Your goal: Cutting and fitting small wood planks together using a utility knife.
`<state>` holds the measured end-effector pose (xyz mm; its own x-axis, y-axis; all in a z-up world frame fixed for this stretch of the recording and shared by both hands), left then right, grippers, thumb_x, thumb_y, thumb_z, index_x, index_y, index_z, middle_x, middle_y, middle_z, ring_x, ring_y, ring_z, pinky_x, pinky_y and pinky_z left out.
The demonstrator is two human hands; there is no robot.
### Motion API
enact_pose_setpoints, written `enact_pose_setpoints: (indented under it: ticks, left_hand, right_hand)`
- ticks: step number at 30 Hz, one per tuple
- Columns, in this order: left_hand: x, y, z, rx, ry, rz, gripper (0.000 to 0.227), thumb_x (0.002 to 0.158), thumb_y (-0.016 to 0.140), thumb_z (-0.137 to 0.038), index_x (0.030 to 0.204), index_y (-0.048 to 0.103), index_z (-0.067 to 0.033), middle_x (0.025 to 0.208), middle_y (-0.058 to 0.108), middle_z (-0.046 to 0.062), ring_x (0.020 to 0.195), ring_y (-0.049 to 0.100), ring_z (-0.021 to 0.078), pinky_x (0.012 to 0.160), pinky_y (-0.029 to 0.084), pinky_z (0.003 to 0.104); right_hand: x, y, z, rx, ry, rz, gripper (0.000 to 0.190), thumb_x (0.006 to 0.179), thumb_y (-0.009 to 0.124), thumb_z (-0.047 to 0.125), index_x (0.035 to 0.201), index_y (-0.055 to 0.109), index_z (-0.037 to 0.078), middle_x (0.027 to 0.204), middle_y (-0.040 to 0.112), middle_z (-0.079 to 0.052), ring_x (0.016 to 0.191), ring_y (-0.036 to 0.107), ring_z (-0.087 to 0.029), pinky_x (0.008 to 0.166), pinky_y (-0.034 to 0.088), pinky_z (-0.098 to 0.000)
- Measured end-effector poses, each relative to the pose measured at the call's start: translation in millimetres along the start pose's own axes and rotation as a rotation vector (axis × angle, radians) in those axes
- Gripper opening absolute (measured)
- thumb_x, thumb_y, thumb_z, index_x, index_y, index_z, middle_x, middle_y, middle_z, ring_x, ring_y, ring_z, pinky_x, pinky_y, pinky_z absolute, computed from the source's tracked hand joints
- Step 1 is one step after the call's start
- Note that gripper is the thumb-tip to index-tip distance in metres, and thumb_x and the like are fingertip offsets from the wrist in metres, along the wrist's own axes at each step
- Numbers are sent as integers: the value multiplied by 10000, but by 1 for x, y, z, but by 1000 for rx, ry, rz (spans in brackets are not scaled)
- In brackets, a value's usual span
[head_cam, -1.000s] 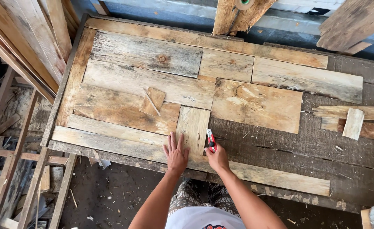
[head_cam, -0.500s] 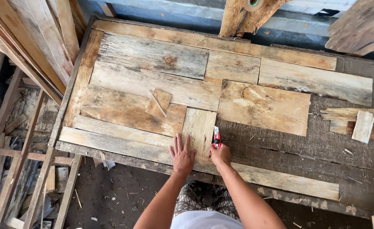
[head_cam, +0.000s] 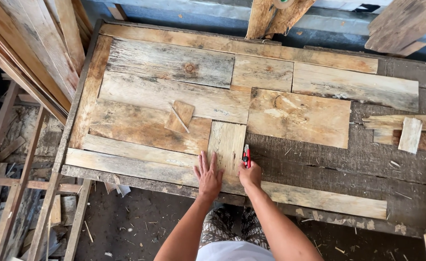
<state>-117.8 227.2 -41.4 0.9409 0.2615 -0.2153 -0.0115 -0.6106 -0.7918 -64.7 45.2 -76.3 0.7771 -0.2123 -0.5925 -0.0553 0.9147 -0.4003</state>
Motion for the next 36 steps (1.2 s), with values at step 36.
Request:
enact_pose_setpoints:
  ticks: [36]
  left_hand:
    - [-8,-16,16,-100,76,-139,586,1030,417,-134,1603,313,-64,1698,183,226,1583,137,391,1262,112,500]
  right_hand:
    - [26,-12,6,-288,-90,-174,334,908,723,327,875,713,-5,801,739,-213,750,735,-351,682,542,-481]
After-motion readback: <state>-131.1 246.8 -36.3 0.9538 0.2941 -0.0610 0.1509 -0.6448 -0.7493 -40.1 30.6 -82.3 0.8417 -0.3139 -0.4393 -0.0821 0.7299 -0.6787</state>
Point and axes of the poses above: each hand's wrist, its own x-axis towards the middle knuckle, its own y-axis out of the palm, z = x × y, the point moved 7 cm from there along x, towards the middle knuckle
